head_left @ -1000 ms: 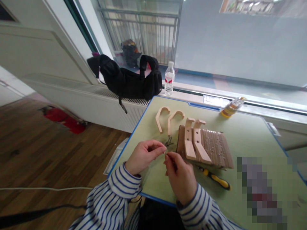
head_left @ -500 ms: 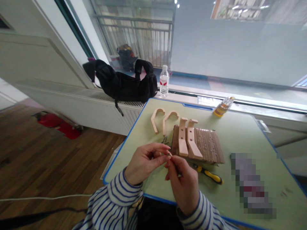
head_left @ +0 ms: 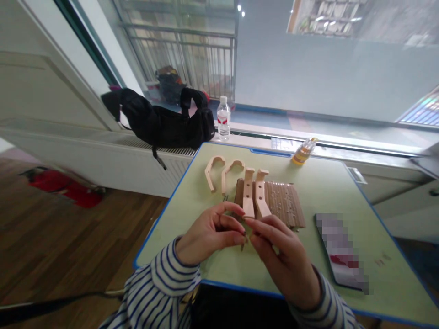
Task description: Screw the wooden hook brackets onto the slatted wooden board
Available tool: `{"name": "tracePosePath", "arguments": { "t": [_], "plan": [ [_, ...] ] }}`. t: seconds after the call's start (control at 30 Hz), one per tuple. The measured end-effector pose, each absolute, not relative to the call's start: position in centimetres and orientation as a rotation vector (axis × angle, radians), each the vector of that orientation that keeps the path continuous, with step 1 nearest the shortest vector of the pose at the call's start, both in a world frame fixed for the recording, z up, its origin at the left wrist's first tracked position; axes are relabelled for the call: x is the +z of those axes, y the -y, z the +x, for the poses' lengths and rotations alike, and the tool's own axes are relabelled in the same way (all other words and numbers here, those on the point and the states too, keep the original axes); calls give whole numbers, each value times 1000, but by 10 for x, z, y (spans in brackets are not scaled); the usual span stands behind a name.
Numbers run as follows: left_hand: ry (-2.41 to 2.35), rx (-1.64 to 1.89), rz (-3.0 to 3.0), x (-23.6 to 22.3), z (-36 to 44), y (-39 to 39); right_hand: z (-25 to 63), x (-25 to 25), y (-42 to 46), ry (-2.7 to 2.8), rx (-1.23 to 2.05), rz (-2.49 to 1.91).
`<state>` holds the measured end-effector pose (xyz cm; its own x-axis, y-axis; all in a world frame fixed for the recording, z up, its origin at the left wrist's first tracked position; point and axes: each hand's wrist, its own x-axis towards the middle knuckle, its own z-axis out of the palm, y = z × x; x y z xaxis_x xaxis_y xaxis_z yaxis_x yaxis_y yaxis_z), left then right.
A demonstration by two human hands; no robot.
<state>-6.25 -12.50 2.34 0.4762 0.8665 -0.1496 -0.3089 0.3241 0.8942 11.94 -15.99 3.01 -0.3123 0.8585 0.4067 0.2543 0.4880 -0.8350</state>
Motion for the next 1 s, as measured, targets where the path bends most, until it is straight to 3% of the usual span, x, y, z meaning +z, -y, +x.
{"name": "tracePosePath", "arguments": {
  "t": [0.4,0.73,1.0],
  "plan": [
    [-710,729,1024,31,-46,127,145,46,161,1937,898,-885],
    [-1115,1108,1344,41,-53,89,187,57,148,1879,643,-1246],
    [-1284,856,1961,15,-46,43,210,56,98,1973,579,-1418]
  ]
}}
